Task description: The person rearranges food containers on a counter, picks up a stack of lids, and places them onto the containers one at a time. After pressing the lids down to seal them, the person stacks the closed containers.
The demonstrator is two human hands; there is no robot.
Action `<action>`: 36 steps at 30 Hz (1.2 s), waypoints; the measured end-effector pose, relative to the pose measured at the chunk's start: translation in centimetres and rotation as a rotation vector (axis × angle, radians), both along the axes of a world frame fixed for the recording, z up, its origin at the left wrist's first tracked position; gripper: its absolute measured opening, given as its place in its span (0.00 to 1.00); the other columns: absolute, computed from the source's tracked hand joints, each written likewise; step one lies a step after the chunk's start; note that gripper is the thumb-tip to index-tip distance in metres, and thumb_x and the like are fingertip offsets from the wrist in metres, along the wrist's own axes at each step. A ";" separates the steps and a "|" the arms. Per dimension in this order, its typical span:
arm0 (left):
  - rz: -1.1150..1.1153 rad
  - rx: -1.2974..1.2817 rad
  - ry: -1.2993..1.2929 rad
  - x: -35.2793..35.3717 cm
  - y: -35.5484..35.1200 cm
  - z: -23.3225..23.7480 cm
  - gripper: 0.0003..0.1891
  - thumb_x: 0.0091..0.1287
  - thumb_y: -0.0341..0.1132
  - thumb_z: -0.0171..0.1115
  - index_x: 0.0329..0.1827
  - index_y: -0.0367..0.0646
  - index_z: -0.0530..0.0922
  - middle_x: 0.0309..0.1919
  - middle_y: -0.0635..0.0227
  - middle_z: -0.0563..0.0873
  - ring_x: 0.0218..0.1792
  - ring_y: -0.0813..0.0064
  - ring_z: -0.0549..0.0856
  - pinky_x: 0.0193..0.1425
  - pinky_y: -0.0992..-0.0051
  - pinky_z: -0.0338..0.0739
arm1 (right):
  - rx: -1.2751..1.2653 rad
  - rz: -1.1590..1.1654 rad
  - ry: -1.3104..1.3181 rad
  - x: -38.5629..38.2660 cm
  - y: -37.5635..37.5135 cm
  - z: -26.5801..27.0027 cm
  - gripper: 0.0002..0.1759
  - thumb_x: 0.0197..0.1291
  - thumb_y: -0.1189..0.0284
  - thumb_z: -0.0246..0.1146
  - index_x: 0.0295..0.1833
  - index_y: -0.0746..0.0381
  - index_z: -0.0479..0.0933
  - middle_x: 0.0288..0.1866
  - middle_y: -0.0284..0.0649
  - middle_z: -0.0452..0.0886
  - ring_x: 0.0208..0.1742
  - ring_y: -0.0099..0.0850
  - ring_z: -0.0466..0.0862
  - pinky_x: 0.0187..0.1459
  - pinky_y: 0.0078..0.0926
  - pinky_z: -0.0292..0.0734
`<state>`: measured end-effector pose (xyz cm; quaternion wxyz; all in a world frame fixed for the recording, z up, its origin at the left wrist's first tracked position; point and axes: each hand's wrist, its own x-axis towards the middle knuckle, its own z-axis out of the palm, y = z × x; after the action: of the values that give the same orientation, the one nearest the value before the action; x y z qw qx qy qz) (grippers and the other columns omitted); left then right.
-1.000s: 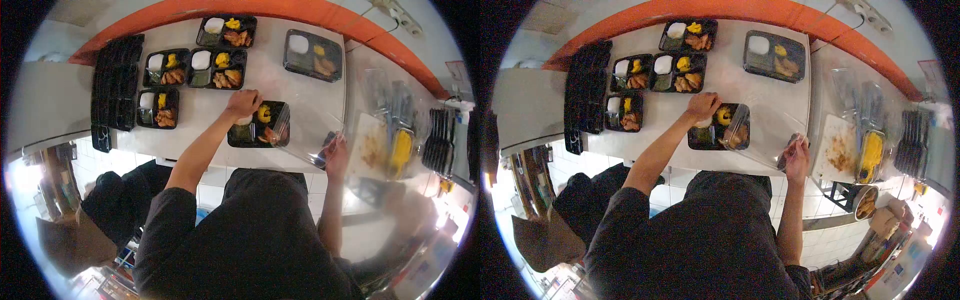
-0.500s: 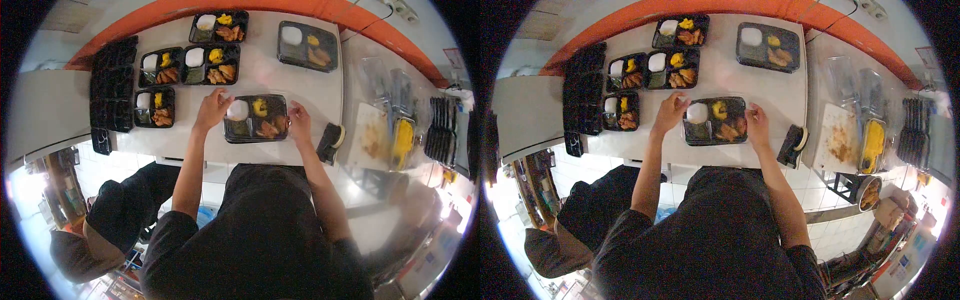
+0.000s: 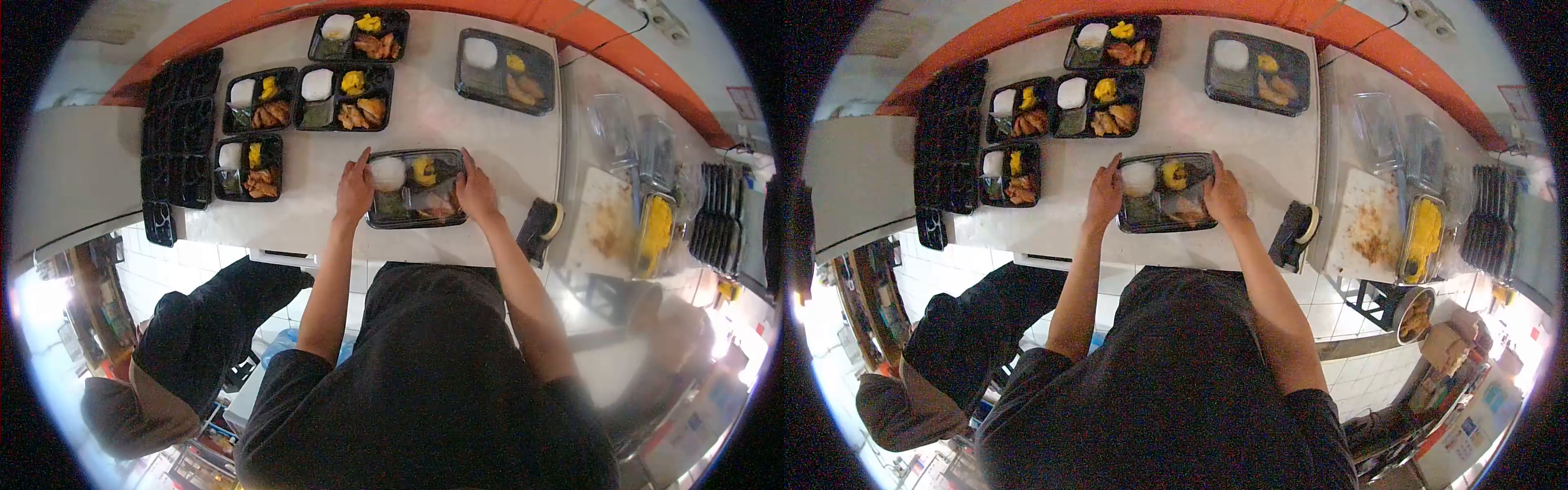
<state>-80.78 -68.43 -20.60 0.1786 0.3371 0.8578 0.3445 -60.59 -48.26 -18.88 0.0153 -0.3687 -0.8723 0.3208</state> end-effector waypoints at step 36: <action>0.358 0.069 -0.358 8.6 -7.4 0.7 0.21 0.73 0.35 0.62 0.62 0.29 0.75 0.47 0.58 0.80 0.35 0.70 0.88 0.38 0.75 0.87 | -0.797 -0.600 0.510 7.8 -7.1 -0.9 0.14 0.67 0.76 0.62 0.54 0.75 0.75 0.46 0.47 0.80 0.42 0.34 0.87 0.46 0.27 0.88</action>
<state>-72.16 -75.81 -19.93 0.2522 0.1192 0.8463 0.4538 -52.84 -55.36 -19.83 0.1757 -0.4888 -0.5093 0.6862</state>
